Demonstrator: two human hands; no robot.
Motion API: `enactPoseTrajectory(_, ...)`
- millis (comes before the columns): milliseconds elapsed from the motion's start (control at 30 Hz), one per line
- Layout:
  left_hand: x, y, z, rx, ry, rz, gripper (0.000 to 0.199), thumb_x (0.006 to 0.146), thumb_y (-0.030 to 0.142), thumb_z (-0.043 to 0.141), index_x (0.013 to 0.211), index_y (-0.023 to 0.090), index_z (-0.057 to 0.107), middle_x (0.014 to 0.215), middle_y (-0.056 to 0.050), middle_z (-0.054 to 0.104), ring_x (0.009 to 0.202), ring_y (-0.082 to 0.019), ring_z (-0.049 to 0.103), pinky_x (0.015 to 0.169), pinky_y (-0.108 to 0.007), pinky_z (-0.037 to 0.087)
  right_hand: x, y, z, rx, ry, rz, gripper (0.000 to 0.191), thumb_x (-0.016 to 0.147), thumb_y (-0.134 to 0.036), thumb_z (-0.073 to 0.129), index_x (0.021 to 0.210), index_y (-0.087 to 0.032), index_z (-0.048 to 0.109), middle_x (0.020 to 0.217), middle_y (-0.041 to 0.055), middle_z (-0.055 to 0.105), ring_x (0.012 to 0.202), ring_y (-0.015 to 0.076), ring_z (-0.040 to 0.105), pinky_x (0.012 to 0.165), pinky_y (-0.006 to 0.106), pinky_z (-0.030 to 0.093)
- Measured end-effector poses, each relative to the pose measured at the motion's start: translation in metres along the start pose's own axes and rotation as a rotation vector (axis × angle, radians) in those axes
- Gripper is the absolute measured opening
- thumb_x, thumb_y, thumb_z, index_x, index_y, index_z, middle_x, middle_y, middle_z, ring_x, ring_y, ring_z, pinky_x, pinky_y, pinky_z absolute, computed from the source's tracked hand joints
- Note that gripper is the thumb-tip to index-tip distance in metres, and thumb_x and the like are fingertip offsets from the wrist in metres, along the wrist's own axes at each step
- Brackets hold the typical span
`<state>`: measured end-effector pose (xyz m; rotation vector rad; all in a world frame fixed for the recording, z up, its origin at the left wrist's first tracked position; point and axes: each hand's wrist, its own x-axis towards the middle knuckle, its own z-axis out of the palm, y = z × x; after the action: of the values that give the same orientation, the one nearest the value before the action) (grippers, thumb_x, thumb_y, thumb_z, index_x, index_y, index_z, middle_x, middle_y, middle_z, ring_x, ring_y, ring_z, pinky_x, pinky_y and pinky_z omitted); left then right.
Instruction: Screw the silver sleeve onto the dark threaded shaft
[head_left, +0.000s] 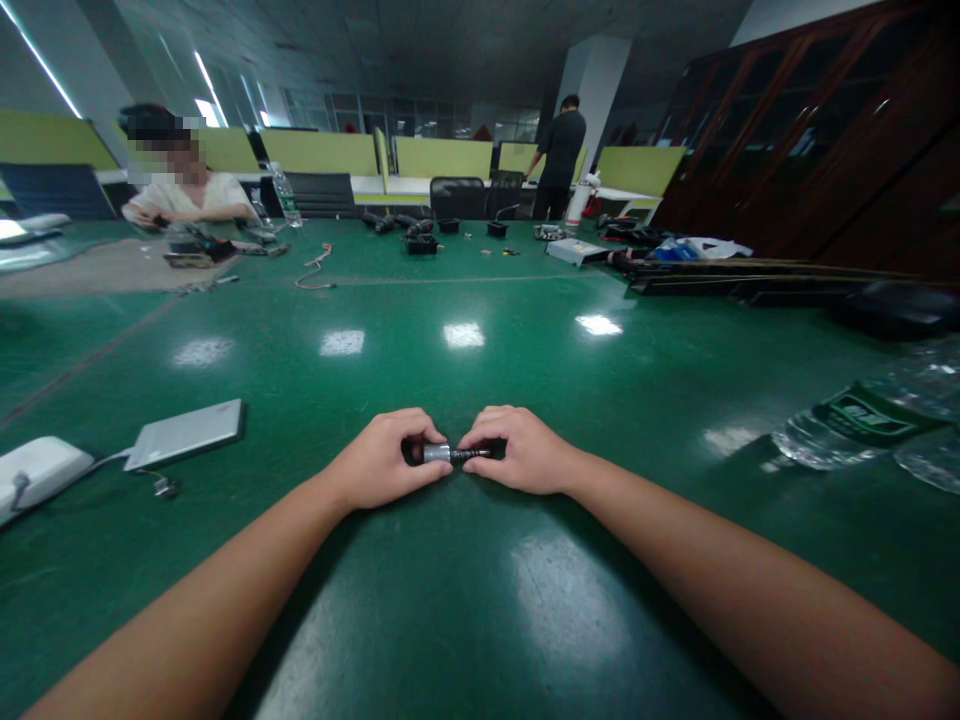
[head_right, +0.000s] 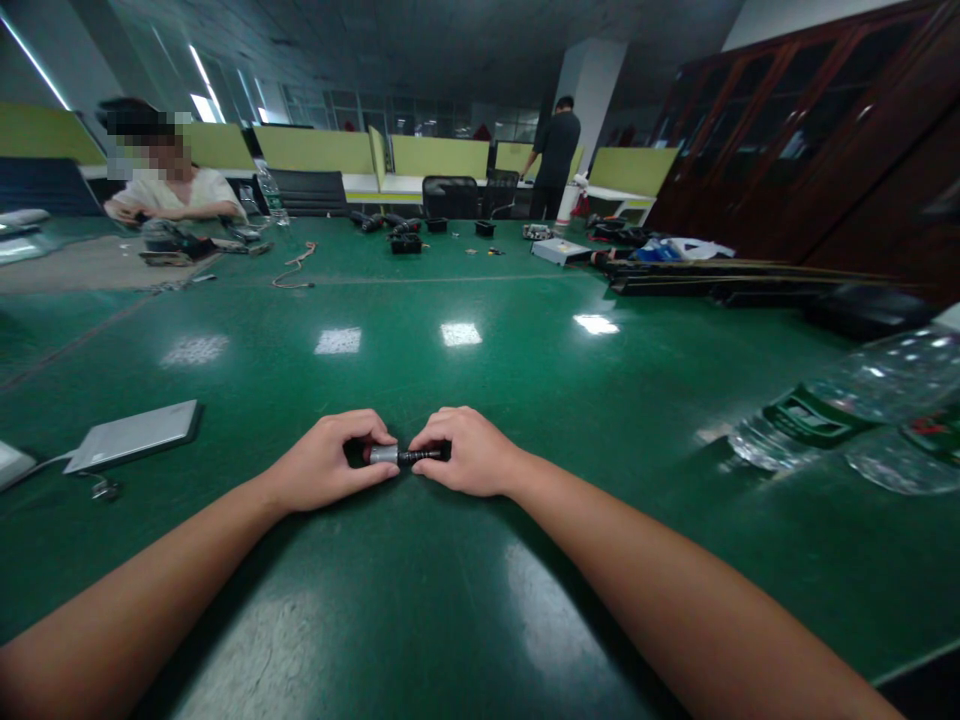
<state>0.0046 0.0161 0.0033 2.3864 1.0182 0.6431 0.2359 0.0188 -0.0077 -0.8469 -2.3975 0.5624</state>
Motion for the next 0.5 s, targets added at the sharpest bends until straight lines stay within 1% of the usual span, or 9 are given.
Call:
enactPoseTrajectory(267, 0.0001, 0.0008, -0.0009, 0.011, -0.007, 0.002, 0.016, 0.08, 0.031, 0.071, 0.085, 0.017, 0.066, 0.079, -0.002, 0.063, 0.071, -0.015, 0.058, 0.067, -0.026, 0.044, 0.0003, 0.0005, -0.0014, -0.009, 0.013, 0.013, 0.011, 0.076, -0.019, 0.073, 0.087, -0.019, 0.074, 0.076, 0.0027, 0.07, 0.073, 0.0162, 0.061, 0.072, 0.029, 0.045)
enactPoseTrajectory(500, -0.0005, -0.0015, -0.0001, 0.002, -0.013, 0.0, 0.017, 0.08, 0.031, 0.071, 0.086, 0.016, 0.066, 0.08, -0.002, 0.063, 0.072, -0.015, 0.057, 0.067, -0.026, 0.044, -0.0003, 0.0034, -0.0025, -0.008, 0.019, 0.026, 0.01, 0.075, -0.017, 0.073, 0.085, -0.017, 0.074, 0.075, 0.003, 0.07, 0.072, 0.016, 0.061, 0.071, 0.029, 0.045)
